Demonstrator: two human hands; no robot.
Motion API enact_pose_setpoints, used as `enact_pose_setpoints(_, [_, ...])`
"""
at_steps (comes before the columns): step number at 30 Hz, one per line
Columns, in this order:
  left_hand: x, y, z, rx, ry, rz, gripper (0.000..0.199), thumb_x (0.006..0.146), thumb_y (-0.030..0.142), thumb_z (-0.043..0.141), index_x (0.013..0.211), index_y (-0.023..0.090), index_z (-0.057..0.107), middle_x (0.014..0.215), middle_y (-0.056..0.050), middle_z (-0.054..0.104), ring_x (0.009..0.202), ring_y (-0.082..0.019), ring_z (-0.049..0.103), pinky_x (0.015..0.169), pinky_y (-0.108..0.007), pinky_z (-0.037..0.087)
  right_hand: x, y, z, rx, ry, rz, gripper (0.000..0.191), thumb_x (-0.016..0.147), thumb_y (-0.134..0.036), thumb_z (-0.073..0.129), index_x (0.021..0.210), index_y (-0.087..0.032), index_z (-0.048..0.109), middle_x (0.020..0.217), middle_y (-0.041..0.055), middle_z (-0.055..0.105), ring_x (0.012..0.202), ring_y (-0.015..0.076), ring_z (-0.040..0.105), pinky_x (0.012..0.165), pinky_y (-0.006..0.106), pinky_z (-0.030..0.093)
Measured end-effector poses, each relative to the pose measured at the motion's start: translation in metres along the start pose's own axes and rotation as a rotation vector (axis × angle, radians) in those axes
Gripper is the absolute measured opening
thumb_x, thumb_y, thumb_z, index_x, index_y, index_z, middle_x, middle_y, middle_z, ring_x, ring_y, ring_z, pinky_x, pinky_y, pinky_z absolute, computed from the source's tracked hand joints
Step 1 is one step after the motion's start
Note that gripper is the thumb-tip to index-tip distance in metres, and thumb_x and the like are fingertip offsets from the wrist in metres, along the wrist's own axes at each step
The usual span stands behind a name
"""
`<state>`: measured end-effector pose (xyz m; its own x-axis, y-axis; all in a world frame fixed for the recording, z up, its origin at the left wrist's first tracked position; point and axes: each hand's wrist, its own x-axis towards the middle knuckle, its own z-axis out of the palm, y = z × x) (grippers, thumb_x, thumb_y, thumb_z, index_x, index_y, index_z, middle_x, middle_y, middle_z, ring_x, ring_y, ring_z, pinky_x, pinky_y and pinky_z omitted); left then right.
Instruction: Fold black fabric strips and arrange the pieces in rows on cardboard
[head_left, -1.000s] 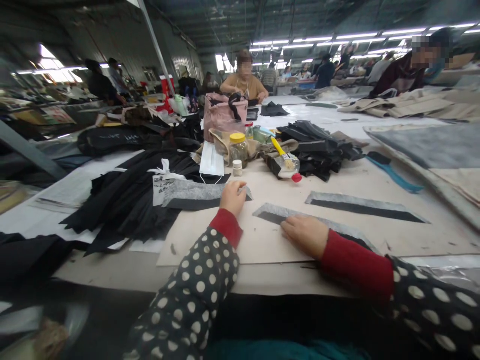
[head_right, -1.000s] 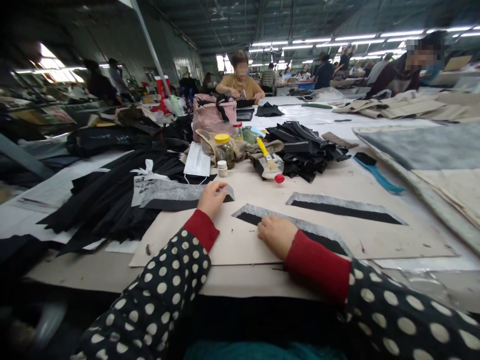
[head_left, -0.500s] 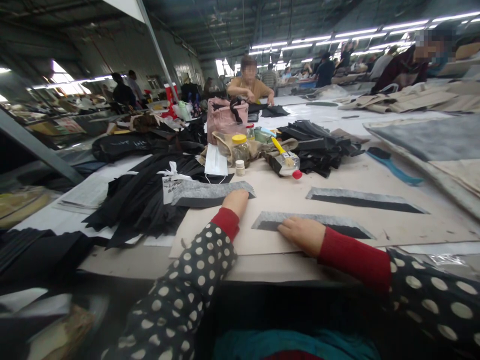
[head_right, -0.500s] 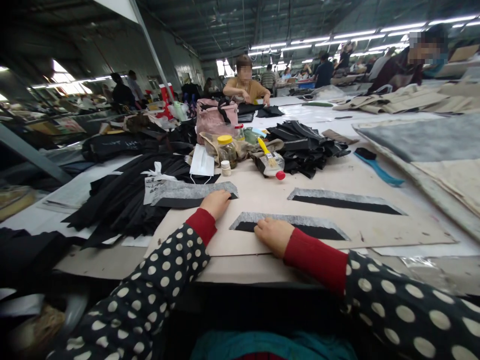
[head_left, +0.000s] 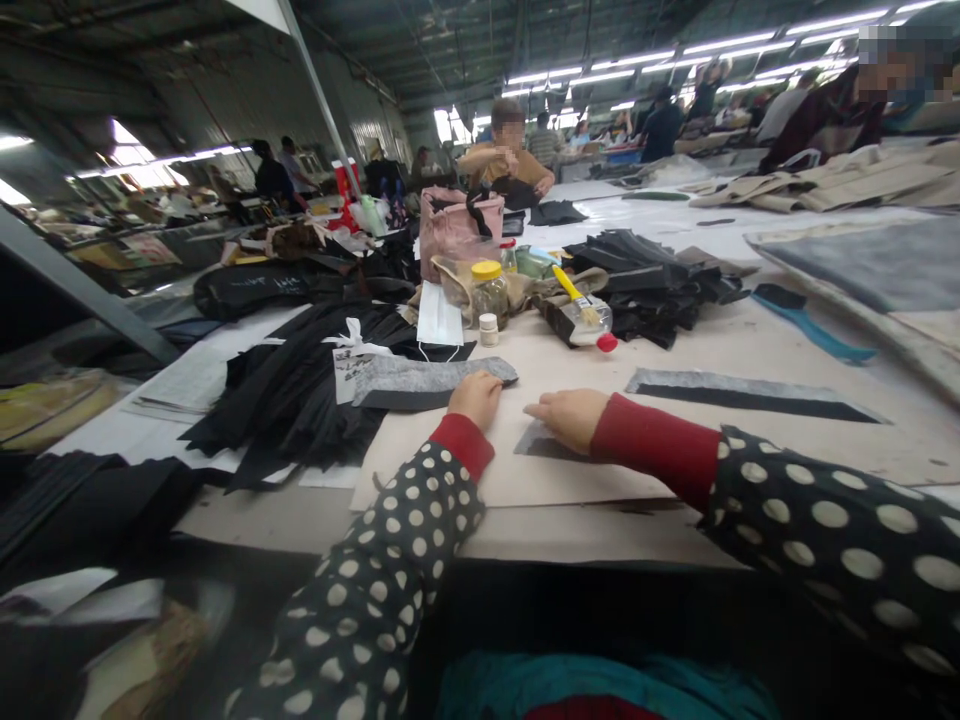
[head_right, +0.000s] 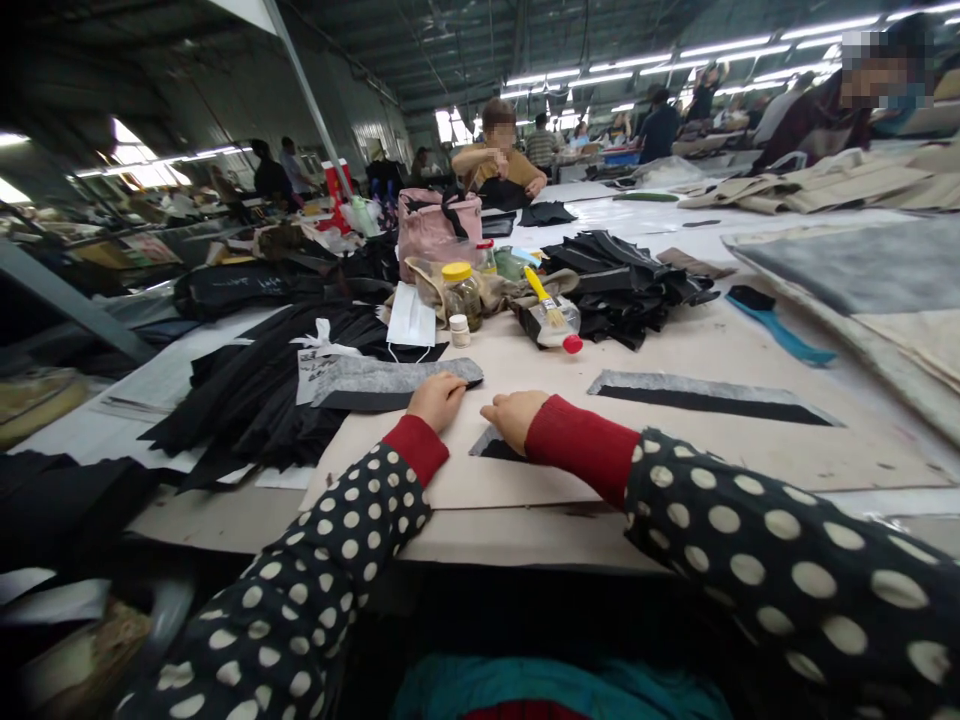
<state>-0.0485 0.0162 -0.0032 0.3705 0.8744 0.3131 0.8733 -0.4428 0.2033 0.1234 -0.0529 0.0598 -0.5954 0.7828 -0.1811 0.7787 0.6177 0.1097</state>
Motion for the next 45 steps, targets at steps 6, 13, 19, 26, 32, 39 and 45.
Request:
enact_pose_setpoints(6, [0.0,-0.002,0.004,-0.074,0.043,-0.002,0.022,0.081,0.02,0.043,0.082,0.017,0.065,0.087,-0.005,0.061,0.084,-0.016,0.054,0.077,-0.027,0.042,0.052,0.011,0.011,0.011,0.0,0.086,0.039,0.081,-0.02,0.04,0.12,-0.02,0.043,0.1,0.0117,0.057,0.082,0.0257,0.059,0.063,0.033,0.045])
enact_pose_setpoints(13, [0.009,-0.015,0.008,-0.443,0.131,-0.275,0.017,0.079,0.024,0.044,0.074,0.018,0.059,0.075,-0.003,0.061,0.073,-0.014,0.056,0.07,-0.026,0.043,0.074,0.013,0.008,0.034,-0.05,0.147,0.03,0.081,-0.017,0.04,0.106,-0.013,0.056,0.101,0.0157,0.058,0.087,0.0251,0.059,0.067,0.032,0.046])
enact_pose_setpoints(19, [0.011,-0.023,0.002,-0.604,0.17,-0.406,0.021,0.082,0.025,0.036,0.075,0.017,0.054,0.07,-0.002,0.058,0.063,-0.012,0.055,0.061,-0.025,0.044,0.075,0.013,0.0,0.038,-0.084,0.145,0.029,0.08,-0.017,0.041,0.102,-0.012,0.059,0.102,0.0151,0.06,0.088,0.0242,0.059,0.068,0.029,0.045])
enact_pose_setpoints(26, [-0.001,-0.005,0.002,-0.213,0.055,-0.011,0.011,0.073,0.023,0.051,0.079,0.019,0.059,0.085,-0.004,0.058,0.085,-0.018,0.052,0.079,-0.03,0.04,0.07,0.015,0.008,0.036,-0.028,0.128,0.034,0.085,-0.022,0.034,0.109,-0.018,0.056,0.104,0.0123,0.059,0.088,0.023,0.058,0.069,0.03,0.044])
enact_pose_setpoints(32, [0.011,-0.023,0.006,-0.45,0.186,-0.38,0.014,0.076,0.024,0.044,0.074,0.019,0.056,0.078,-0.001,0.059,0.078,-0.016,0.053,0.074,-0.027,0.04,0.073,0.008,0.002,0.04,-0.052,0.149,0.032,0.081,-0.016,0.037,0.103,-0.013,0.06,0.101,0.0136,0.061,0.087,0.0219,0.059,0.069,0.028,0.044])
enact_pose_setpoints(39, [0.012,-0.033,-0.002,-0.563,0.281,-0.537,0.014,0.076,0.026,0.042,0.075,0.018,0.054,0.077,0.0,0.06,0.078,-0.015,0.054,0.075,-0.026,0.04,0.077,0.012,0.0,0.005,-0.025,0.099,0.033,0.081,-0.016,0.037,0.101,-0.011,0.062,0.101,0.0165,0.059,0.092,0.0248,0.056,0.074,0.032,0.043])
enact_pose_setpoints(45, [0.01,-0.027,-0.004,-0.636,0.325,-0.525,0.009,0.072,0.022,0.047,0.065,0.019,0.051,0.068,0.001,0.057,0.073,-0.014,0.052,0.075,-0.026,0.039,0.102,-0.003,0.007,0.081,0.06,-0.06,0.033,0.081,-0.017,0.039,0.109,-0.01,0.056,0.11,0.012,0.055,0.098,0.0198,0.052,0.086,0.028,0.038])
